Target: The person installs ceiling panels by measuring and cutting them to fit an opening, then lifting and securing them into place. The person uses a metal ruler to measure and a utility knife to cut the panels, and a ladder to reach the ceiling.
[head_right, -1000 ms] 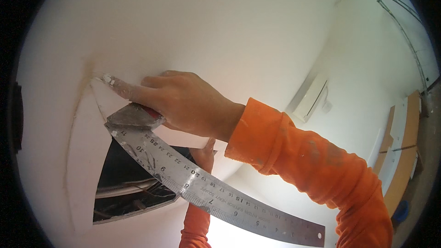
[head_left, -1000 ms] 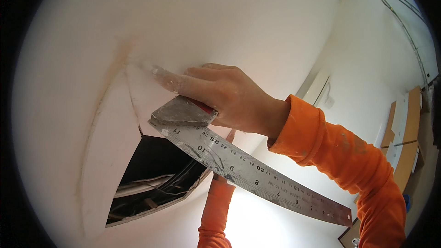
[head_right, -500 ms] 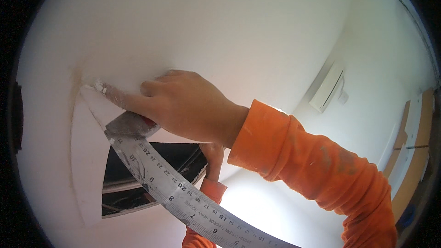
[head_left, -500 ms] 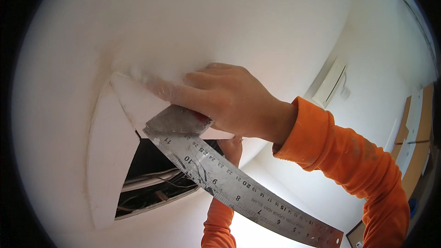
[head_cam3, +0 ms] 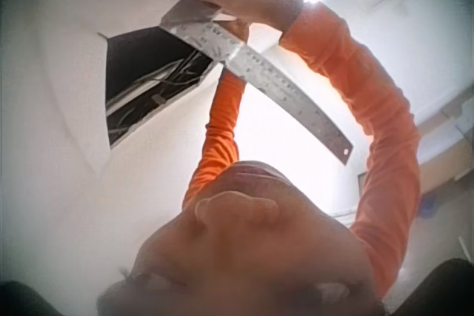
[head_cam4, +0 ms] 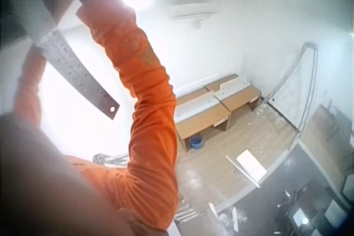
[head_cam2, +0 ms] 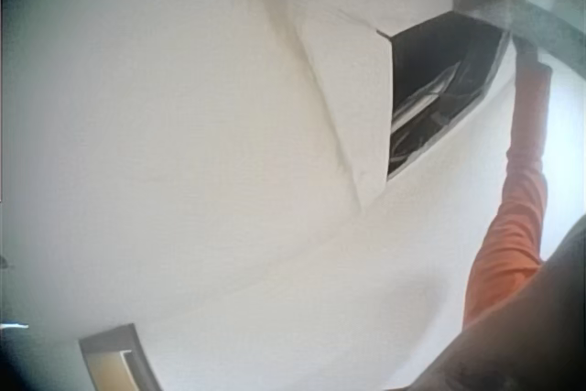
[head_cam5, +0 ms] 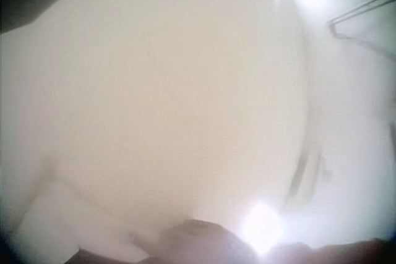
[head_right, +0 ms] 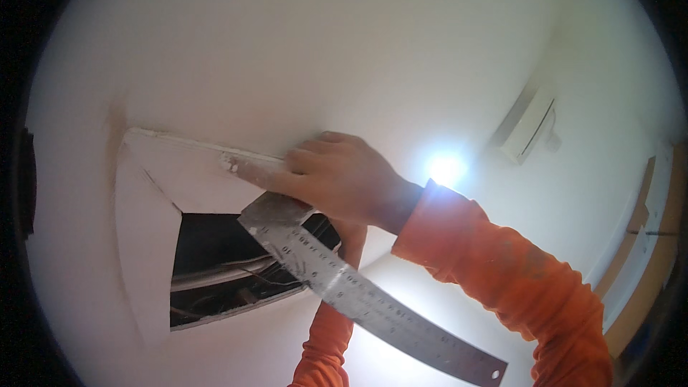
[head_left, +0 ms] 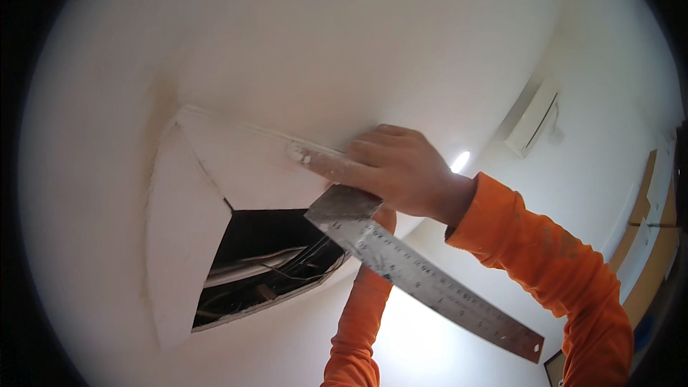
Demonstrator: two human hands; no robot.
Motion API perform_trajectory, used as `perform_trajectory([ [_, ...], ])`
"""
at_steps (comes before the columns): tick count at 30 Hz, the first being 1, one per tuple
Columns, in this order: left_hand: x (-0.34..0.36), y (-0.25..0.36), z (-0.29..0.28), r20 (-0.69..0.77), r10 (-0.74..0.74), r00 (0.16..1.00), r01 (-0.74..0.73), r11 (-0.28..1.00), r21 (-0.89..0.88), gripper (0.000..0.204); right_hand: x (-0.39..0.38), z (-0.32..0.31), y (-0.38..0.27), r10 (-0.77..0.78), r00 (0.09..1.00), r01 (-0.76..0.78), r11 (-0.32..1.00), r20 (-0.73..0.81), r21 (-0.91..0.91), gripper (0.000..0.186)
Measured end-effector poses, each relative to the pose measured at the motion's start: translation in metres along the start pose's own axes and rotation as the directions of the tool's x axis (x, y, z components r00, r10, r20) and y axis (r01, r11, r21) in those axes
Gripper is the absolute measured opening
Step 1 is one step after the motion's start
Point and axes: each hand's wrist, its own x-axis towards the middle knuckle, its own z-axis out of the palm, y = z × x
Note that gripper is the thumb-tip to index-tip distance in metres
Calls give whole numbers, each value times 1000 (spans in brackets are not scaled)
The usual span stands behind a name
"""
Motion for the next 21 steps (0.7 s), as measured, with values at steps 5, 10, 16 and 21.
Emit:
perform_trajectory([
  [5, -10, 14, -7, -15, 15, 1000, -18, 984, -176, 38, 2, 2, 3, 34, 999, -35, 996, 23, 84, 93],
  [10, -16, 17, -6, 1, 35, 999, -35, 981, -190, 44, 3, 2, 1, 27, 999, -27, 1000, -20, 12, 83],
  [16, -15, 11, -5, -27, 42, 999, -46, 989, -142, 52, 7, -3, -1, 23, 999, -21, 998, -37, 55, 83],
  [21, -4, 4, -5, -83, 43, 996, -55, 987, -149, 59, 17, -8, -7, -6, 993, 17, 995, 117, -95, 85],
])
